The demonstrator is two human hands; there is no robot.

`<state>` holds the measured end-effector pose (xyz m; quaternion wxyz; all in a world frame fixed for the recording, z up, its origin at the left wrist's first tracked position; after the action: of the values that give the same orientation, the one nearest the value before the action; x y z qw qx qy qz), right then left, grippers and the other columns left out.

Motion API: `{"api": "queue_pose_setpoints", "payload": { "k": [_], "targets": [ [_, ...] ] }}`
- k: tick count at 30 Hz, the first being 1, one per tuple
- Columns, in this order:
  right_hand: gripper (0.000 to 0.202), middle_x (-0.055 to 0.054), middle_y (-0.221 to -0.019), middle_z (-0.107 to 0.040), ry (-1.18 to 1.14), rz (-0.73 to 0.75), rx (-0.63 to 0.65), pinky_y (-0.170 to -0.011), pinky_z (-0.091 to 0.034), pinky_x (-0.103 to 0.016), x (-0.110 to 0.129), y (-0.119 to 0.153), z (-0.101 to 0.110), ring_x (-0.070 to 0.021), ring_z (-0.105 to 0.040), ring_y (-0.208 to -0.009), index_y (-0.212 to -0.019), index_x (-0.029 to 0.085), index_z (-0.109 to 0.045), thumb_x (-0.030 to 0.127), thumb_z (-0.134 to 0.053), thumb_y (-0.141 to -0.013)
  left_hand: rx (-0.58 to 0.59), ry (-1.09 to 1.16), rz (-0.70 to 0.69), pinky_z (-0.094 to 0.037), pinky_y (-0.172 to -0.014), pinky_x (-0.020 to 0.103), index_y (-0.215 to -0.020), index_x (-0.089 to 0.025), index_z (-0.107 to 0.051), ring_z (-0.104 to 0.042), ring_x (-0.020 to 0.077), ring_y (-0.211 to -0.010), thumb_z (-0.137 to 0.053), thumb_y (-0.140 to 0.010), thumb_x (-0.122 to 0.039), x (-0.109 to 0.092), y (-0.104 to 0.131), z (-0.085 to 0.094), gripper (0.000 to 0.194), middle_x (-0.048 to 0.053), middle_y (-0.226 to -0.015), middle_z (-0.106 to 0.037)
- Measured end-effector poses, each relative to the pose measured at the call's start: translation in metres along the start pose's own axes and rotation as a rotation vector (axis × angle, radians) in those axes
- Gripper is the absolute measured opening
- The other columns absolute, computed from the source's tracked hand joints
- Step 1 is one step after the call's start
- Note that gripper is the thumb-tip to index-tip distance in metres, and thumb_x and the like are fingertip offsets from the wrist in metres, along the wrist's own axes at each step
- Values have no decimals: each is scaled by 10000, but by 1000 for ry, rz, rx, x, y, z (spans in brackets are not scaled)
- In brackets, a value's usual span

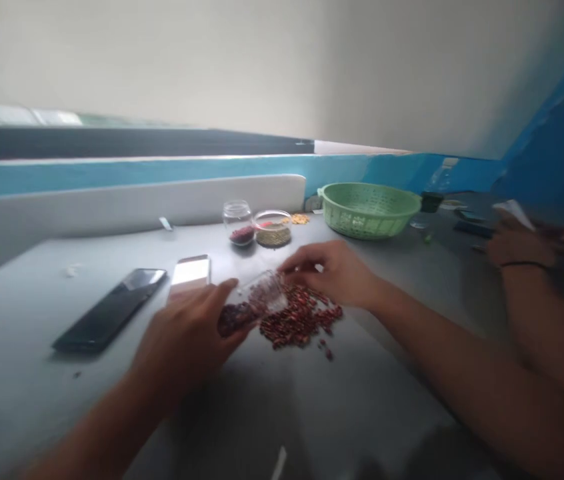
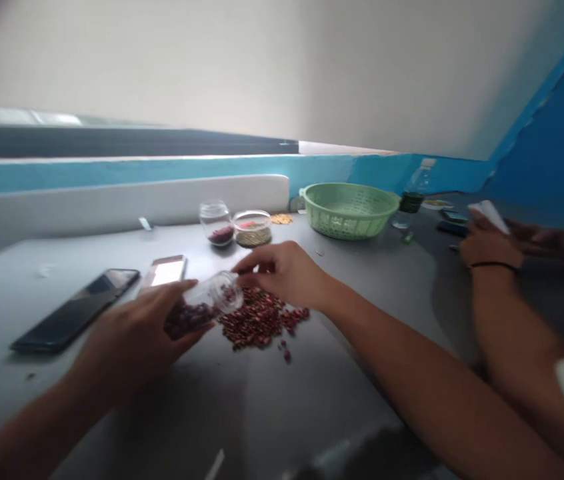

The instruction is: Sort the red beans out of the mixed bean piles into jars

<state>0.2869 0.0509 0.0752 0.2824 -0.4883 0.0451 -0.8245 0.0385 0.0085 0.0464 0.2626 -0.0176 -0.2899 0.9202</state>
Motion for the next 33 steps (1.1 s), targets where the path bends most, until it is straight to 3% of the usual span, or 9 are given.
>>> {"api": "queue_pose_setpoints", "payload": {
  "k": [5,10,12,15,18,28,33],
  "targets": [
    [187,-14,-824,-766,-88,138,59,-654,-473,-252,19,12,-19,-123,-631,-711,-998,215,-854,306,-867,-836,-75,31,-84,-557,-635,402,-1303,-177,-616,-779,317,-791,-675,-922,-540,-6,0,5,529,132,-1016,-808],
    [237,-16,-782,-749,-28,55,-43,-619,-438,-249,6,4,-1,-105,-591,-649,-966,171,-833,395,-767,-923,-70,-15,32,-566,-689,397,-1327,-226,-600,-785,336,-865,-696,-914,-531,-1,1,4,523,105,-996,-796],
    [239,-24,-823,-762,133,-59,83,-640,-444,-251,-4,0,7,-116,-621,-685,-957,172,-828,400,-772,-912,-55,-24,60,-581,-721,413,-1347,-248,-585,-786,359,-946,-692,-916,-531,1,2,1,526,120,-1078,-798],
    [379,-46,-973,-790,357,-219,419,-665,-458,-250,-20,0,8,-151,-674,-787,-1088,179,-818,396,-890,-785,-36,-11,73,-593,-740,450,-1382,-259,-570,-776,393,-1024,-655,-929,-567,3,3,-2,555,152,-1165,-786],
    [482,-55,-1070,-788,419,-259,557,-711,-475,-237,-31,0,1,-167,-691,-873,-1164,184,-799,321,-938,-724,-25,11,86,-592,-754,465,-1398,-274,-570,-771,397,-1049,-616,-945,-571,4,5,-3,544,145,-1172,-786],
    [184,-38,-932,-797,153,-210,550,-749,-497,-230,-44,-4,-10,-137,-694,-825,-995,138,-827,121,-825,-812,-11,5,74,-572,-687,459,-1390,-256,-582,-781,383,-917,-609,-931,-604,3,2,-1,576,151,-1077,-792],
    [200,-35,-957,-805,193,-211,542,-731,-488,-232,-46,-3,-7,-142,-700,-831,-1015,164,-829,137,-814,-818,13,-5,95,-586,-732,440,-1370,-239,-619,-777,379,-974,-669,-902,-578,2,1,-1,579,148,-1096,-798]
  ]
}}
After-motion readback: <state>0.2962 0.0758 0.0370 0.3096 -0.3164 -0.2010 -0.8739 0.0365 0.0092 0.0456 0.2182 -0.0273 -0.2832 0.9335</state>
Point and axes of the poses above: each hand's wrist, its own y-axis away from the middle knuckle, its own z-axis out of the back of the hand, x = y × z, the point moved 3 cm from there along -y, towards the middle knuckle
